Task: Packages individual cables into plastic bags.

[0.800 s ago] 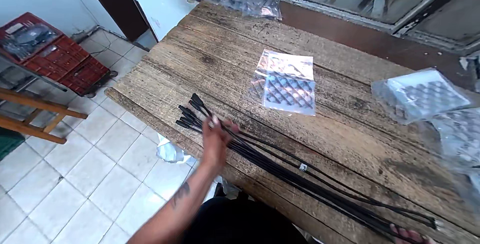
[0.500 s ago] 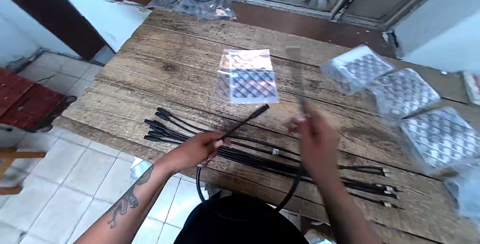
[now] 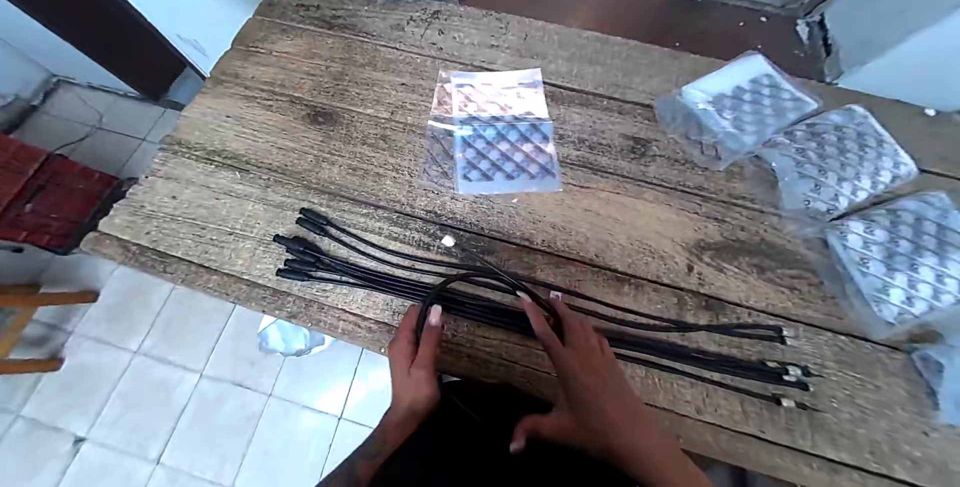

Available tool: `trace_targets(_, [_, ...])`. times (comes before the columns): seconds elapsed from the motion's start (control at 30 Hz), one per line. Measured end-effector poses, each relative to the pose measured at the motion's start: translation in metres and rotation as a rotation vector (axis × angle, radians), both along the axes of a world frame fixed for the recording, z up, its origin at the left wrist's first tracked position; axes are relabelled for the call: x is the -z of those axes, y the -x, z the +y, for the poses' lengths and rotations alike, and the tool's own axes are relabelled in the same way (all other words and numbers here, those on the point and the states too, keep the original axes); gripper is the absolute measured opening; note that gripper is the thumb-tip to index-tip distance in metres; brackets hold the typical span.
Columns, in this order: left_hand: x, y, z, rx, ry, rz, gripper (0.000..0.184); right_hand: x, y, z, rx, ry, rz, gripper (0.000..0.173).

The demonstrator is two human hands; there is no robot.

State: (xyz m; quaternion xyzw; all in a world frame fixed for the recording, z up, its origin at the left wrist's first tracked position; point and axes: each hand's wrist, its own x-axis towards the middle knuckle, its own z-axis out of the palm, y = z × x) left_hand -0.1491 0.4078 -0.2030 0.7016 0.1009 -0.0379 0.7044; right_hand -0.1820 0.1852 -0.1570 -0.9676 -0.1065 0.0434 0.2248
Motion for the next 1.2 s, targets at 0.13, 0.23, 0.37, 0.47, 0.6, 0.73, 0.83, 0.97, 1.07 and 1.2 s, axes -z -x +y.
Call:
trace_targets(0.13, [-0.014, -0.039, -0.062, -0.07, 0.043, 0.111, 0.022, 0.016, 0.016, 0.003, 0.23, -0.281, 0.144, 0.146])
trace_targets(0.23, [-0.019, -0.095, -0.068, 0.393, -0.326, -0.037, 0.052, 0.027, 0.012, -0.007, 0.465, -0.368, 0.013, 0.133])
trace_targets(0.37, [0.003, -0.228, -0.056, 0.741, -0.779, -0.288, 0.025, 0.033, 0.008, -0.044, 0.641, -0.123, -0.141, 0.12])
trace_targets(0.47, [0.04, -0.284, -0.053, 0.686, -0.768, -0.448, 0.023, 0.035, 0.01, -0.061, 0.647, -0.079, -0.145, 0.119])
trace_targets(0.6, [0.042, -0.283, -0.065, 0.561, -0.758, -0.522, 0.012, 0.029, -0.005, -0.052, 0.624, -0.177, -0.106, 0.119])
trace_targets(0.73, [0.016, -0.27, -0.064, 0.67, -0.897, -0.627, 0.014, 0.013, -0.023, -0.04, 0.53, -0.108, -0.095, 0.121])
trace_targets(0.83, [0.017, -0.252, -0.046, 0.663, -1.021, -0.775, 0.019, -0.001, -0.023, -0.033, 0.43, -0.077, -0.08, 0.123])
trace_targets(0.97, [0.025, -0.189, -0.032, 0.527, -1.154, -1.028, 0.036, -0.002, -0.03, -0.017, 0.343, -0.113, -0.078, 0.12])
trace_targets(1.07, [0.017, -0.134, -0.043, 0.485, -1.101, -1.093, 0.042, 0.019, -0.042, -0.02, 0.489, -0.171, -0.117, 0.106])
trace_targets(1.2, [0.014, -0.083, -0.062, 0.615, -0.924, -1.057, 0.038, 0.023, -0.024, 0.002, 0.639, -0.239, -0.059, 0.087])
